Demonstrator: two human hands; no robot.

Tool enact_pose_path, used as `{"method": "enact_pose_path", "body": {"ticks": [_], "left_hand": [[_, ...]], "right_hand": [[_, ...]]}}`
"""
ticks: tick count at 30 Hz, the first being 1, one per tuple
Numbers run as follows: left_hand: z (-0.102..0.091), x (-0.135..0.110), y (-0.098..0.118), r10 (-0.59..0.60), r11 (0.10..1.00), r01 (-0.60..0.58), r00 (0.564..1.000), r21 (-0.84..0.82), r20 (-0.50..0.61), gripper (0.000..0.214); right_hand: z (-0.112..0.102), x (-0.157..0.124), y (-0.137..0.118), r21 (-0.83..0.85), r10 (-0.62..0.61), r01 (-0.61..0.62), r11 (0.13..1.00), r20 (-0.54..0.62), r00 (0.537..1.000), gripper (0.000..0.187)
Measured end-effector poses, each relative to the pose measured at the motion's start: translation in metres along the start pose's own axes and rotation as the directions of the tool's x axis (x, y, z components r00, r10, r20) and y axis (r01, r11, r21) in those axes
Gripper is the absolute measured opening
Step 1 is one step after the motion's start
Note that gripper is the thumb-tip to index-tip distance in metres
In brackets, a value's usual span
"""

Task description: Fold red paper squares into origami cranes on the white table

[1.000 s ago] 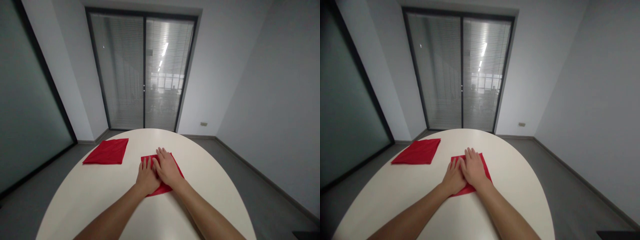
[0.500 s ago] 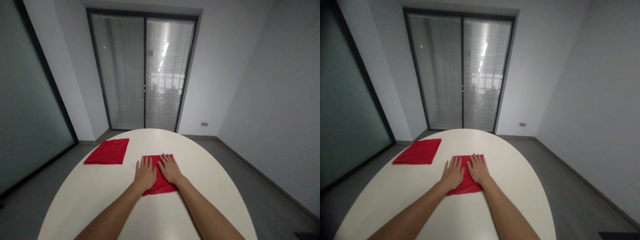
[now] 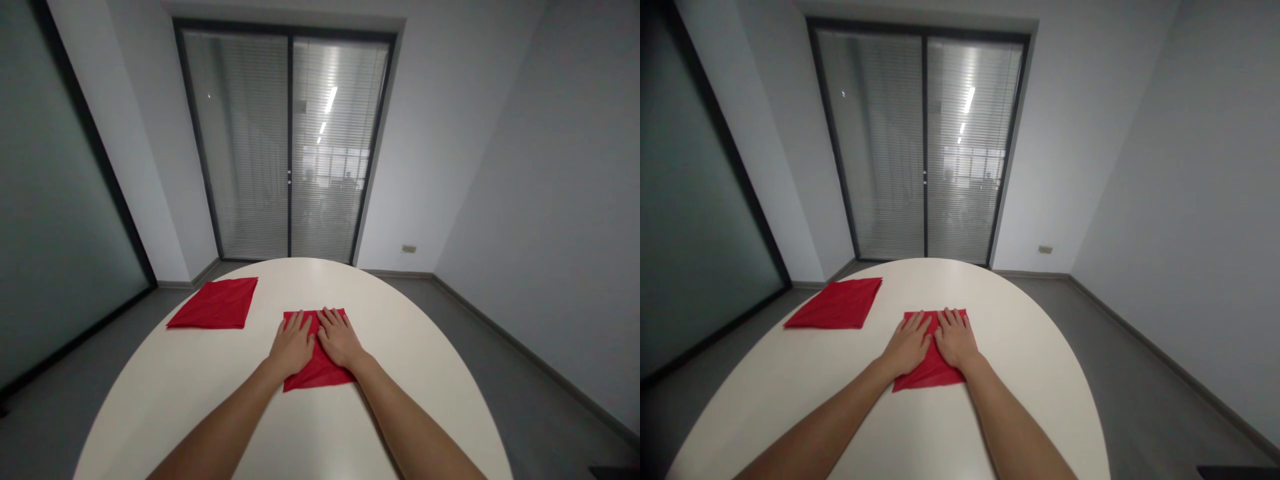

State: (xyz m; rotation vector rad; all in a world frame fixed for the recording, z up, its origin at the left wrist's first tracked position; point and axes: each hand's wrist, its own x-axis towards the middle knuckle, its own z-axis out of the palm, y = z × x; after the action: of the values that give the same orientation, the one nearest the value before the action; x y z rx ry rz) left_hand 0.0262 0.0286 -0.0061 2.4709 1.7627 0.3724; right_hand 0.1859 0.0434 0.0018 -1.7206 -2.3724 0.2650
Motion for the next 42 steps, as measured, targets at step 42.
{"method": "enact_pose_path", "body": {"ticks": [42], "left_hand": [[-0.015, -0.002, -0.027, 0.008, 1.000, -0.008, 0.996, -0.001, -0.088, 0.057]], "right_hand": [[-0.026, -0.004, 0.033, 0.010, -0.072, 0.071, 0.997, 0.067, 0.995, 0.075]]}}
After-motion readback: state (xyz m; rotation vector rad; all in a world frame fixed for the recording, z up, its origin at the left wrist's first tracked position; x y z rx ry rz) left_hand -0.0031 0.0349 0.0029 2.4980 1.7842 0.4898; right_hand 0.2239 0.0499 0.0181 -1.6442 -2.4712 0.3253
